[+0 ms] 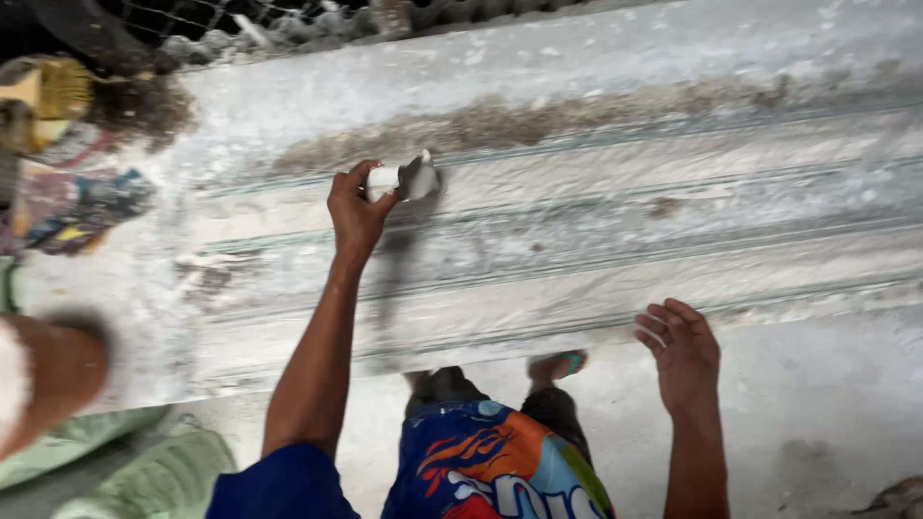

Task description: Applying reinforcement fibers and plaster mixture into a cornice mold.

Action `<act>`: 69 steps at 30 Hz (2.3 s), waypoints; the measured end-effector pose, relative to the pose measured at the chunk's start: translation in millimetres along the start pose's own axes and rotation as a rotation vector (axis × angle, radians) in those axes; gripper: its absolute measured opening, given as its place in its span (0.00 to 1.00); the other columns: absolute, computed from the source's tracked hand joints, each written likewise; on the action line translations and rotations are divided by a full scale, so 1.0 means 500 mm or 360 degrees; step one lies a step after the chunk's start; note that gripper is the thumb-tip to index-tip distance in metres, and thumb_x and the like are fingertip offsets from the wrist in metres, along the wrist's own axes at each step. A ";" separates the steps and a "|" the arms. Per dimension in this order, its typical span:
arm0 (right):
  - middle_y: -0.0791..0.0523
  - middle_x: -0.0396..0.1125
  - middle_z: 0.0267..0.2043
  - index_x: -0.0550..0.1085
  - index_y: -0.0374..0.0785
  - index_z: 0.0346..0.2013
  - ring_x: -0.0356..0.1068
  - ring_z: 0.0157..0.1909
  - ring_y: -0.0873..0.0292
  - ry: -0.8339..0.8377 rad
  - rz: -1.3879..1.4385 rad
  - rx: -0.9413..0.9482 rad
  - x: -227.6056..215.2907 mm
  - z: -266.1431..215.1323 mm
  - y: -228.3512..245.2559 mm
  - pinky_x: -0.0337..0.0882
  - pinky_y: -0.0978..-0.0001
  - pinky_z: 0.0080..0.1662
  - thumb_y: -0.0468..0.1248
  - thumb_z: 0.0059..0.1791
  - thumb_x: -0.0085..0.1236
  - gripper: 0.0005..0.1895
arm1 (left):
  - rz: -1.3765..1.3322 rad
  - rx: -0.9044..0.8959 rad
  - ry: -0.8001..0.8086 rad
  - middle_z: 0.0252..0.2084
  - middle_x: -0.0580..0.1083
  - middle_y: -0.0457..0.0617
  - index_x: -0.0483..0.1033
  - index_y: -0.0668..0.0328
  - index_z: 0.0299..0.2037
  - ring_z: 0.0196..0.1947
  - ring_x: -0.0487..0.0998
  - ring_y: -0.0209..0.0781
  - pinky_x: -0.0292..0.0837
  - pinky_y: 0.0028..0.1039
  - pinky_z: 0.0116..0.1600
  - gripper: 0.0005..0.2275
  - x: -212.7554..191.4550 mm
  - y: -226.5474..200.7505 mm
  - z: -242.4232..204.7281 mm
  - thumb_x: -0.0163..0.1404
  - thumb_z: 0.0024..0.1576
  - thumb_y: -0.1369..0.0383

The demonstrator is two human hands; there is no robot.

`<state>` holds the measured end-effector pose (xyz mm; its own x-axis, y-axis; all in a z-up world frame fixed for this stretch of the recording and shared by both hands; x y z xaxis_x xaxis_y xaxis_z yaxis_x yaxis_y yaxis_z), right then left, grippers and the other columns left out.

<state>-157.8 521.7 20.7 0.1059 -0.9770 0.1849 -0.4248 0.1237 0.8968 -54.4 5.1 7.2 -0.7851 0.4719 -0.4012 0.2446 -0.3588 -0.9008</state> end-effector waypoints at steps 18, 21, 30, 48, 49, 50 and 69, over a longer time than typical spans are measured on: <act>0.44 0.71 0.50 0.69 0.34 0.56 0.74 0.51 0.47 0.0029 -0.0376 -0.0152 -0.649 0.421 0.397 0.74 0.56 0.52 0.31 0.57 0.46 0.12 | 0.0293 0.0339 0.0092 0.34 0.67 0.52 0.82 0.50 0.50 0.29 0.78 0.53 0.76 0.39 0.36 0.22 0.861 -0.454 -0.201 0.69 0.43 0.73; 0.45 0.71 0.49 0.69 0.33 0.55 0.74 0.52 0.48 0.0059 -0.0440 -0.0174 -0.787 0.518 0.455 0.74 0.58 0.52 0.31 0.57 0.45 0.12 | 0.0307 0.0284 0.0011 0.36 0.67 0.53 0.81 0.50 0.51 0.32 0.78 0.53 0.76 0.38 0.38 0.22 1.003 -0.512 -0.254 0.68 0.44 0.73; 0.44 0.70 0.52 0.68 0.31 0.57 0.72 0.54 0.48 -0.0002 -0.0711 -0.0241 -1.290 0.748 0.667 0.72 0.54 0.54 0.30 0.59 0.42 0.12 | 0.0392 0.0382 0.0114 0.39 0.67 0.55 0.79 0.48 0.53 0.34 0.80 0.58 0.79 0.41 0.41 0.25 1.451 -0.796 -0.369 0.70 0.43 0.72; 0.46 0.72 0.48 0.70 0.32 0.55 0.75 0.49 0.49 0.0287 -0.0452 -0.0048 -2.018 1.401 0.917 0.75 0.59 0.48 0.30 0.58 0.44 0.12 | 0.0807 0.0493 -0.0160 0.43 0.65 0.50 0.77 0.41 0.56 0.40 0.76 0.51 0.78 0.37 0.47 0.31 2.311 -1.158 -0.586 0.72 0.38 0.66; 0.46 0.72 0.48 0.70 0.32 0.55 0.75 0.49 0.50 0.0321 -0.0495 -0.0042 -2.049 1.425 0.948 0.75 0.59 0.48 0.31 0.58 0.44 0.12 | 0.0866 0.0581 -0.0166 0.42 0.65 0.49 0.78 0.42 0.54 0.39 0.76 0.51 0.78 0.37 0.46 0.31 2.351 -1.174 -0.592 0.72 0.36 0.67; 0.46 0.72 0.48 0.70 0.32 0.55 0.75 0.50 0.50 0.0355 -0.0537 -0.0037 -2.076 1.447 0.978 0.75 0.59 0.48 0.31 0.58 0.45 0.13 | 0.0925 0.0669 -0.0170 0.40 0.65 0.49 0.78 0.43 0.53 0.39 0.75 0.52 0.78 0.36 0.45 0.31 2.388 -1.188 -0.598 0.73 0.35 0.69; 0.48 0.73 0.45 0.72 0.34 0.52 0.75 0.48 0.51 0.0447 -0.0582 0.0006 -2.312 1.678 1.119 0.74 0.56 0.48 0.34 0.57 0.45 0.12 | 0.0992 0.0846 -0.0056 0.43 0.65 0.49 0.76 0.48 0.54 0.43 0.73 0.50 0.79 0.33 0.45 0.32 2.921 -1.412 -0.729 0.72 0.34 0.67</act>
<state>-1272.3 1574.8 -28.5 0.4889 -0.8713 -0.0414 -0.3172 -0.2218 0.9221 -1166.3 1241.0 -3.2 -0.6135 0.0372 -0.7888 0.3468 -0.8847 -0.3115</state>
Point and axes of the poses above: each hand's wrist, its own z-axis towards the middle knuckle, its own x-axis out of the palm, y = z × x, the point moved 3 cm from there along z, towards the middle knuckle
